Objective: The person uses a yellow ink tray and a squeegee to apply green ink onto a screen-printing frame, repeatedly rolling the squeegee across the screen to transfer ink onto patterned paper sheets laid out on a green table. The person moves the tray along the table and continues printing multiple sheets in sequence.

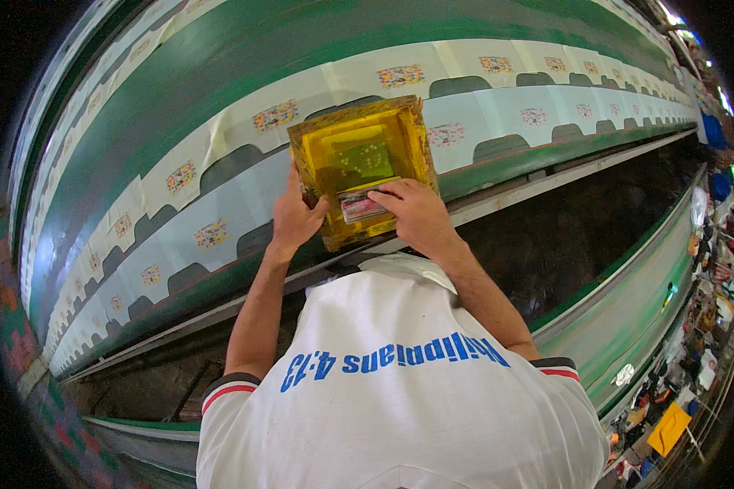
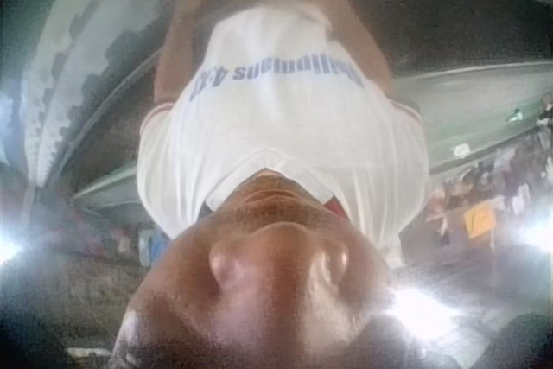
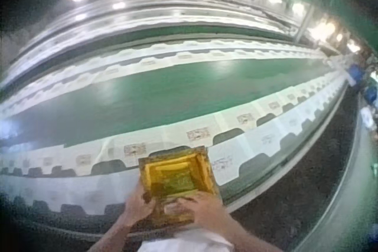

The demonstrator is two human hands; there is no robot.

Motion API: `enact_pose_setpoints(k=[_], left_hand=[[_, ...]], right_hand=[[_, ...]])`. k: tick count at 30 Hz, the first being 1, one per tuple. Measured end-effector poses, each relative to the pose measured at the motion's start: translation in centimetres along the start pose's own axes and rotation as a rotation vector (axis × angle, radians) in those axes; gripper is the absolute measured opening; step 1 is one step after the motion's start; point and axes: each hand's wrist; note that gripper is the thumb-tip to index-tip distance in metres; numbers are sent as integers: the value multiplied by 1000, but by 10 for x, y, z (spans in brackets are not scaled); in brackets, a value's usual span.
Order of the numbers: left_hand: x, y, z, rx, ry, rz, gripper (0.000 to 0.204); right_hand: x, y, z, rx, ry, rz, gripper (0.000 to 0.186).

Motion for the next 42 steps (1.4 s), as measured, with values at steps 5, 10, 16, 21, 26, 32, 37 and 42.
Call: enact_pose_setpoints(k=[5, 10, 16, 21, 26, 32, 37, 42], left_hand=[[-23, -75, -68, -94, 20, 1, 110], [-37, -138, -121, 1, 138, 77, 107], [-44, -159, -111, 174, 63, 76, 94], [-42, -156, -122, 145, -8, 72, 91], [-43, -160, -105, 137, -7, 40, 91], [-43, -160, -103, 52, 25, 27, 94], [-40, -158, -110, 41, 58, 14, 97], [-40, -155, -116, 82, 161, 84, 102]], right_hand=[[50, 50, -76, 4, -18, -44, 46], [90, 79, -137, -1, -29, -23, 45], [100, 79, -157, -4, 48, -25, 45], [102, 83, -160, 6, 66, -25, 43], [97, 88, -161, -14, 81, -6, 44], [101, 91, -158, -75, 65, 7, 42], [96, 77, -162, -3, 67, -73, 45], [45, 76, -190, -36, 48, -116, 44]])
Point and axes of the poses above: each hand's wrist, its own x-axis away from the middle knuckle, its own y-axis out of the back of the hand, z = x × y, and after that the axes turned 14 degrees about y, right-handed
